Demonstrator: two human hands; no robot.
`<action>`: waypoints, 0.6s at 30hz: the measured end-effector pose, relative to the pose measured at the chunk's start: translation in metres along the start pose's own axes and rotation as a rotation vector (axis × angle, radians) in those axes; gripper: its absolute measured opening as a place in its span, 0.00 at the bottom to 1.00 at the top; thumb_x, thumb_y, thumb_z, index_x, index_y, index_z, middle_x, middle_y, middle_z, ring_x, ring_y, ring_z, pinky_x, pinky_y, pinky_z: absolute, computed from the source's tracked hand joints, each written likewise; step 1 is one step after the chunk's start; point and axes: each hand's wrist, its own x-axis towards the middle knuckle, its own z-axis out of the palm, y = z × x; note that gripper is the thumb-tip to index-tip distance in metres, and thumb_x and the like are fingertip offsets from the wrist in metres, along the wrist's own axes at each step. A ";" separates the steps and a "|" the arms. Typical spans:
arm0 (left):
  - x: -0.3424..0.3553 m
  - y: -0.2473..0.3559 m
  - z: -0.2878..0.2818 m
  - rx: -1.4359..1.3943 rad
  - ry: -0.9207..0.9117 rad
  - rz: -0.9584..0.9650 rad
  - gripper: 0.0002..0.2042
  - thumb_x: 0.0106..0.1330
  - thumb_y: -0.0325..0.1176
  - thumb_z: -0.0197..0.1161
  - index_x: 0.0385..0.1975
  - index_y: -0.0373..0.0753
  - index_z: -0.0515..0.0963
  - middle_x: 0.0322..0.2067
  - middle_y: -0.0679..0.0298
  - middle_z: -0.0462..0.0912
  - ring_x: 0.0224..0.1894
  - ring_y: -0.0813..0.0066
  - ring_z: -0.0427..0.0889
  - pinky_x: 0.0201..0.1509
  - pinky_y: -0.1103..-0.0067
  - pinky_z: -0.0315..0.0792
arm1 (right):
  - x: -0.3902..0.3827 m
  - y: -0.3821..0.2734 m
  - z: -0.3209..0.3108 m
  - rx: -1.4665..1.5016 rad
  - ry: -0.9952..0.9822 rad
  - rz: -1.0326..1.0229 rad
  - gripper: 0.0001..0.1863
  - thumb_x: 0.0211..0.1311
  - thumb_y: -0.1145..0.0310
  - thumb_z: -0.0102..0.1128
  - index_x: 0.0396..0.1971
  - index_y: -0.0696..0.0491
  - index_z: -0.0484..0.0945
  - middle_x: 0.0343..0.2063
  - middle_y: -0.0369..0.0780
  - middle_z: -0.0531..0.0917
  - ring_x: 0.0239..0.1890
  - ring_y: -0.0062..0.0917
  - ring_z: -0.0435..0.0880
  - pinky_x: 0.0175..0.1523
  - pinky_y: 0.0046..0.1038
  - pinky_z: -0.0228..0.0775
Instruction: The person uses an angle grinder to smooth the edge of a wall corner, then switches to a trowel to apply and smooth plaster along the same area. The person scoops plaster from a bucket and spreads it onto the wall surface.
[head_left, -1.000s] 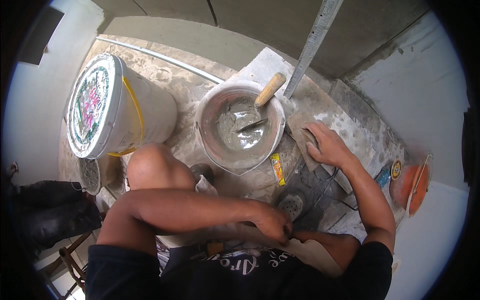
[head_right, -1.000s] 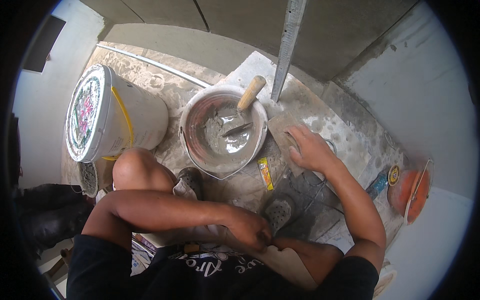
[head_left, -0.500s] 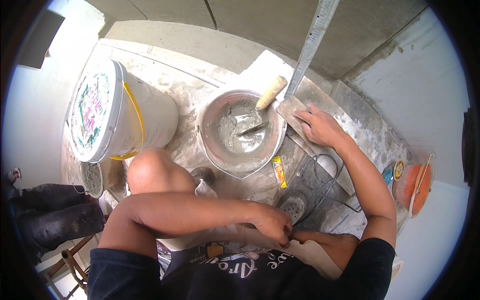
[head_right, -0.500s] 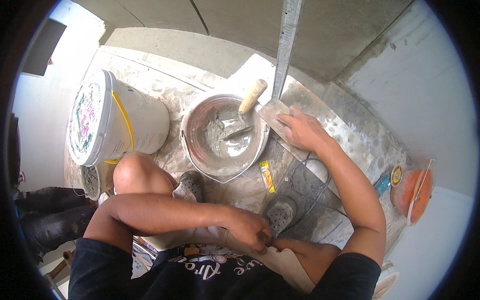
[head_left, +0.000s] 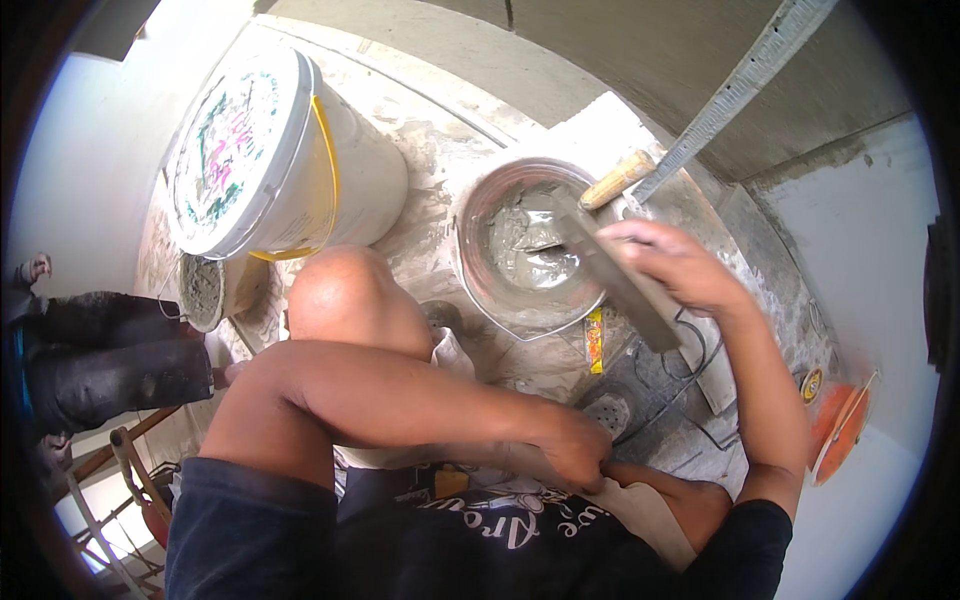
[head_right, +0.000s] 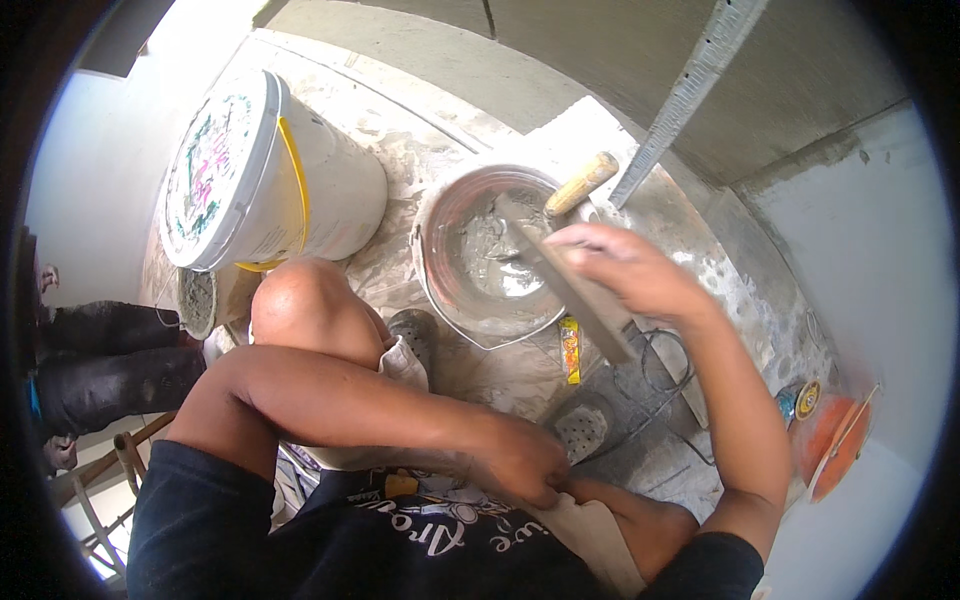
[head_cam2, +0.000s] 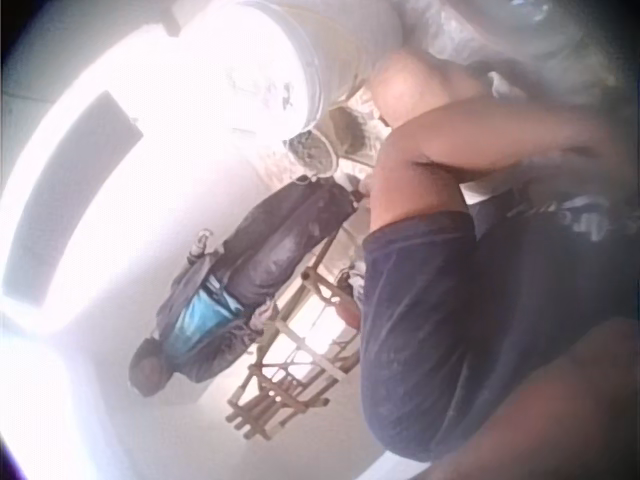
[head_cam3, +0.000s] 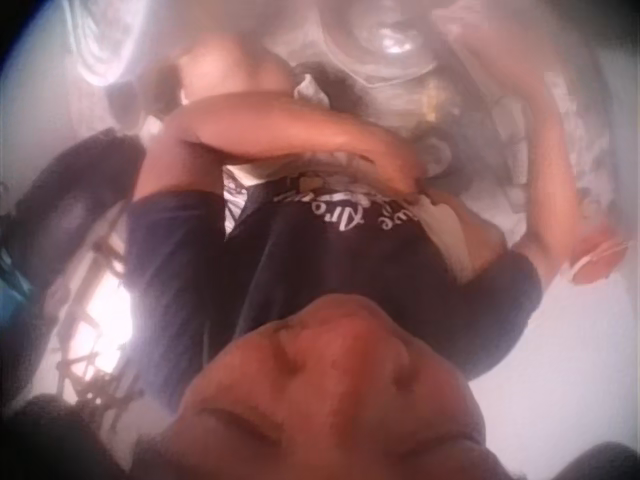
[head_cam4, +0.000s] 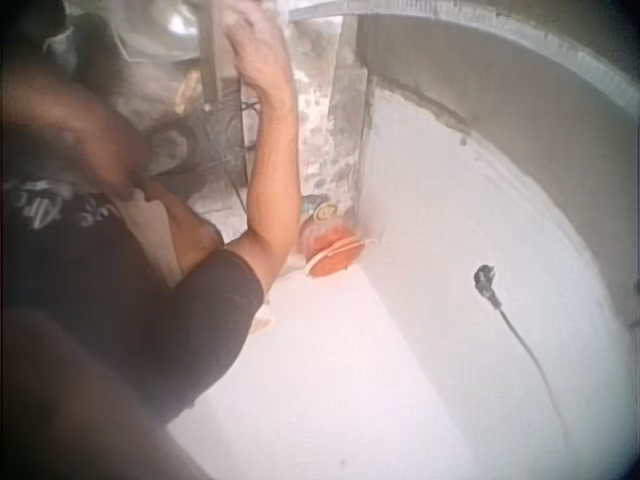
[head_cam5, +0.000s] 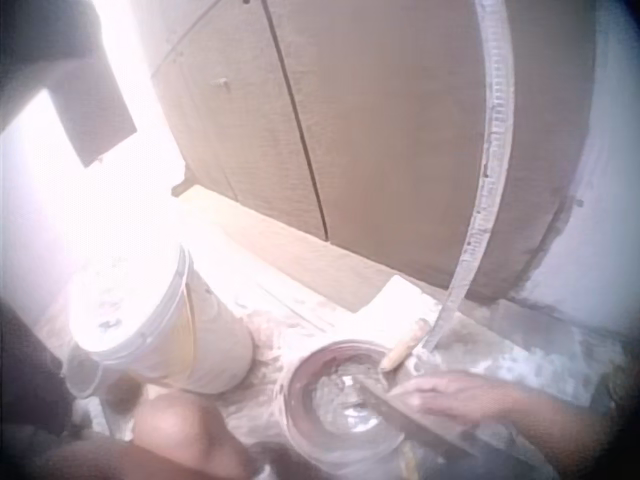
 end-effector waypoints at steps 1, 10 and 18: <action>-0.001 0.000 0.000 0.001 0.025 0.018 0.25 0.65 0.49 0.57 0.41 0.27 0.83 0.37 0.42 0.86 0.43 0.46 0.86 0.49 0.58 0.76 | 0.015 -0.003 0.017 0.060 -0.017 0.158 0.17 0.73 0.64 0.57 0.54 0.57 0.80 0.46 0.38 0.84 0.47 0.21 0.81 0.53 0.27 0.74; 0.000 -0.013 0.003 0.013 0.034 0.026 0.26 0.65 0.50 0.54 0.38 0.27 0.84 0.34 0.42 0.87 0.40 0.43 0.86 0.48 0.57 0.77 | 0.115 0.044 0.065 0.707 0.010 0.594 0.13 0.71 0.69 0.52 0.43 0.64 0.77 0.31 0.48 0.84 0.24 0.35 0.84 0.19 0.37 0.71; -0.029 -0.004 -0.001 0.074 0.166 0.054 0.23 0.68 0.46 0.51 0.36 0.29 0.85 0.33 0.41 0.86 0.40 0.42 0.86 0.48 0.56 0.78 | 0.146 0.049 0.062 0.492 -0.070 0.699 0.07 0.64 0.72 0.53 0.31 0.60 0.76 0.18 0.45 0.78 0.12 0.30 0.75 0.12 0.34 0.66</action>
